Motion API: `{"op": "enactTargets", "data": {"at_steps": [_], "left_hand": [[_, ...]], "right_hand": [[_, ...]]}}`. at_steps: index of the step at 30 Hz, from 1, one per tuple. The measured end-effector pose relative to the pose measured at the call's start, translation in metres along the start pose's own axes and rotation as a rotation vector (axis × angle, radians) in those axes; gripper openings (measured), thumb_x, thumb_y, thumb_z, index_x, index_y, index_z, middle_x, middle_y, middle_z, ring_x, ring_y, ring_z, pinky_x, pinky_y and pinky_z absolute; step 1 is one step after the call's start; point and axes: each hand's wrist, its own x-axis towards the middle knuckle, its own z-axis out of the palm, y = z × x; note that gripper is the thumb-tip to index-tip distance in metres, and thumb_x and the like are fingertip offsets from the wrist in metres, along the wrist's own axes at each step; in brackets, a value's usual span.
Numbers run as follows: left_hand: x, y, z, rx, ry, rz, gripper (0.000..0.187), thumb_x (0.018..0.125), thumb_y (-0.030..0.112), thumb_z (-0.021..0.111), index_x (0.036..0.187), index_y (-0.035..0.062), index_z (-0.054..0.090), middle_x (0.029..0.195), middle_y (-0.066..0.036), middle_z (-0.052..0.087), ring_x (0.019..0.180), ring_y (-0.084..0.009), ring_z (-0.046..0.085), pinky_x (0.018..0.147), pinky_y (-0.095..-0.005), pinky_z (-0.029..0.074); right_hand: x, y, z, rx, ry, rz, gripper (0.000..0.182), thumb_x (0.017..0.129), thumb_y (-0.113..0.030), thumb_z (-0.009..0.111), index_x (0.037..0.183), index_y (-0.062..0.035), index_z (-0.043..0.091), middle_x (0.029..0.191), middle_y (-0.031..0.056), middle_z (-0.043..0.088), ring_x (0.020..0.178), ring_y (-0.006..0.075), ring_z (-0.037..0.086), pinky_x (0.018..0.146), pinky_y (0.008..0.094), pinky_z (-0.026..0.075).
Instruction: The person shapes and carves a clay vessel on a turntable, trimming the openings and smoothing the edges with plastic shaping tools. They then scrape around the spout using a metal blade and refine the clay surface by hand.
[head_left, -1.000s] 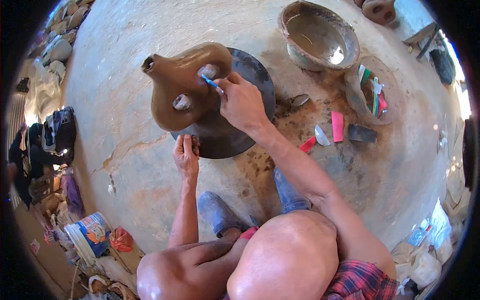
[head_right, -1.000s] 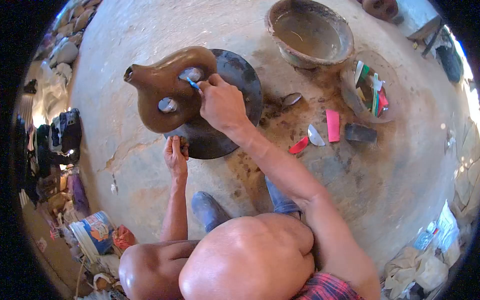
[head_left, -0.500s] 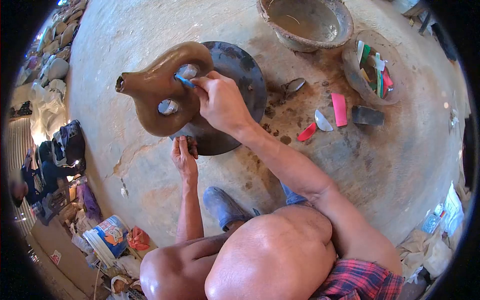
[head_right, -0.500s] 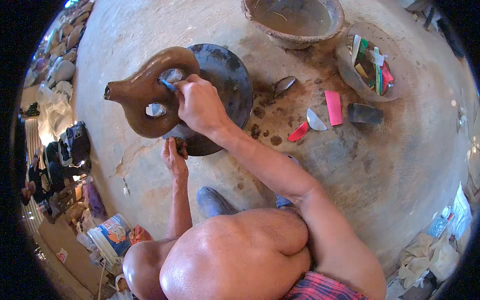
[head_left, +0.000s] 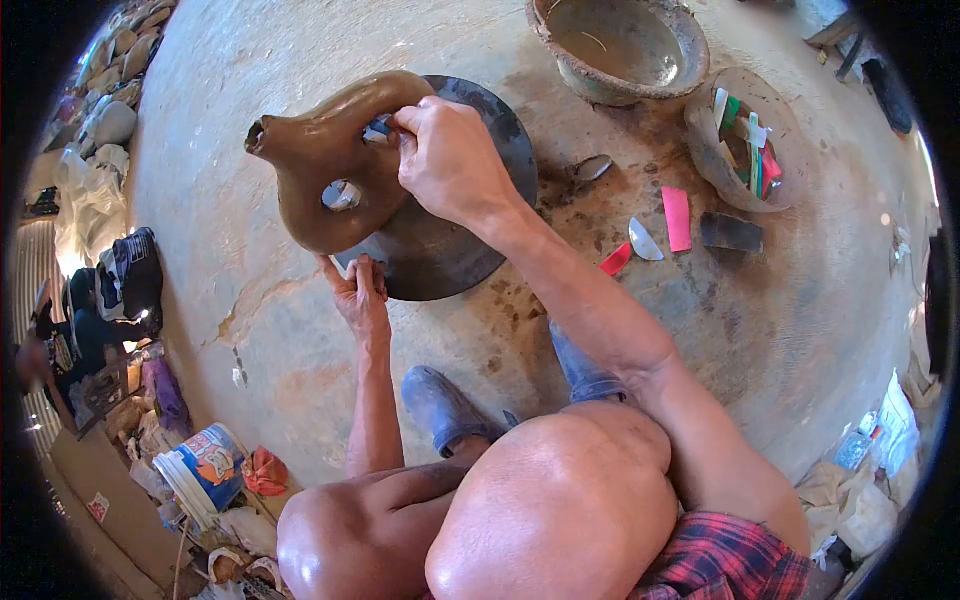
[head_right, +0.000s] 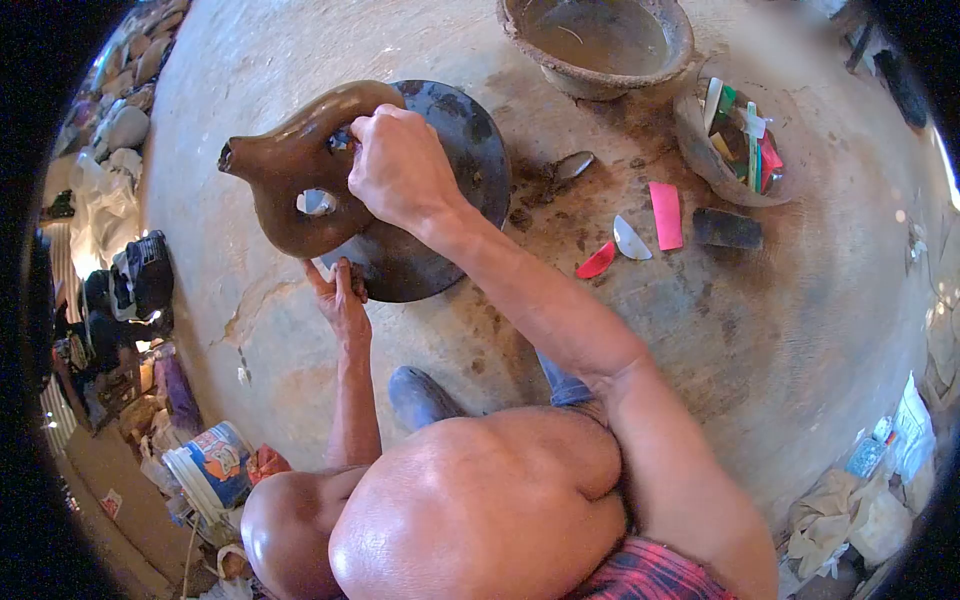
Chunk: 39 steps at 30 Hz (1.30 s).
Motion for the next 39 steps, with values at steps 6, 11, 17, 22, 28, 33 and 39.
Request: {"op": "enactTargets", "data": {"at_steps": [6,11,17,22,28,33,39], "left_hand": [[0.005,-0.005,-0.003,0.035,0.007,-0.023,0.085,0.106,0.015,0.066,0.172,0.0201,0.013,0.081,0.004,0.058,0.061,-0.0029,0.045,0.049,-0.0203,0.035],[0.003,-0.002,-0.001,0.005,0.005,-0.026,0.086,0.106,0.010,0.065,0.172,0.0183,0.011,0.079,0.005,0.056,0.063,-0.0028,0.045,0.051,-0.0200,0.036],[0.000,0.002,0.001,0.019,0.036,-0.054,0.086,0.106,0.005,0.063,0.172,0.0169,0.009,0.077,0.005,0.054,0.063,-0.0030,0.045,0.052,-0.0205,0.036],[0.000,0.007,0.001,-0.025,0.059,-0.046,0.089,0.105,0.005,0.064,0.172,0.0182,0.007,0.077,0.004,0.059,0.060,-0.0031,0.046,0.050,-0.0206,0.036],[0.005,0.003,-0.006,-0.034,0.068,-0.059,0.089,0.104,0.005,0.065,0.171,0.0181,0.008,0.080,0.000,0.067,0.062,-0.0040,0.054,0.051,-0.0204,0.040],[0.008,0.007,-0.004,-0.052,0.057,-0.054,0.089,0.103,0.002,0.064,0.171,0.0184,0.008,0.078,0.001,0.064,0.064,-0.0043,0.057,0.053,-0.0202,0.041],[0.010,0.007,-0.005,-0.059,0.060,-0.022,0.087,0.103,0.006,0.064,0.171,0.0188,0.011,0.077,0.001,0.061,0.056,-0.0039,0.048,0.046,-0.0203,0.037]], "right_hand": [[-0.002,-0.019,-0.006,-0.171,-0.069,-0.109,0.017,0.088,-0.005,0.065,0.098,0.0011,0.077,0.093,0.0217,0.069,0.090,0.0418,0.069,0.081,0.0498,0.056],[-0.003,-0.028,-0.011,-0.291,-0.203,-0.161,0.016,0.082,-0.008,0.067,0.088,0.0027,0.077,0.104,0.0265,0.070,0.083,0.0454,0.074,0.078,0.0516,0.062],[-0.013,-0.010,-0.004,-0.519,-0.263,-0.160,0.017,0.084,-0.011,0.067,0.084,0.0012,0.078,0.105,0.0245,0.069,0.079,0.0423,0.076,0.071,0.0511,0.063],[-0.041,-0.022,-0.046,-0.650,-0.348,0.011,0.014,0.086,-0.010,0.066,0.086,0.0010,0.075,0.105,0.0241,0.068,0.080,0.0427,0.075,0.072,0.0529,0.062],[-0.053,0.021,-0.055,-0.373,-0.279,0.033,0.016,0.091,-0.008,0.064,0.105,-0.0016,0.067,0.109,0.0218,0.066,0.090,0.0493,0.070,0.082,0.0570,0.058],[-0.040,0.047,-0.016,-0.304,-0.187,-0.170,0.044,0.089,-0.012,0.070,0.132,-0.0172,0.067,0.098,0.0133,0.066,0.079,0.0421,0.069,0.070,0.0517,0.058],[-0.033,0.081,0.004,-0.360,-0.176,-0.337,0.051,0.085,-0.005,0.074,0.132,-0.0227,0.070,0.091,0.0090,0.070,0.076,0.0344,0.071,0.064,0.0445,0.057]]}}
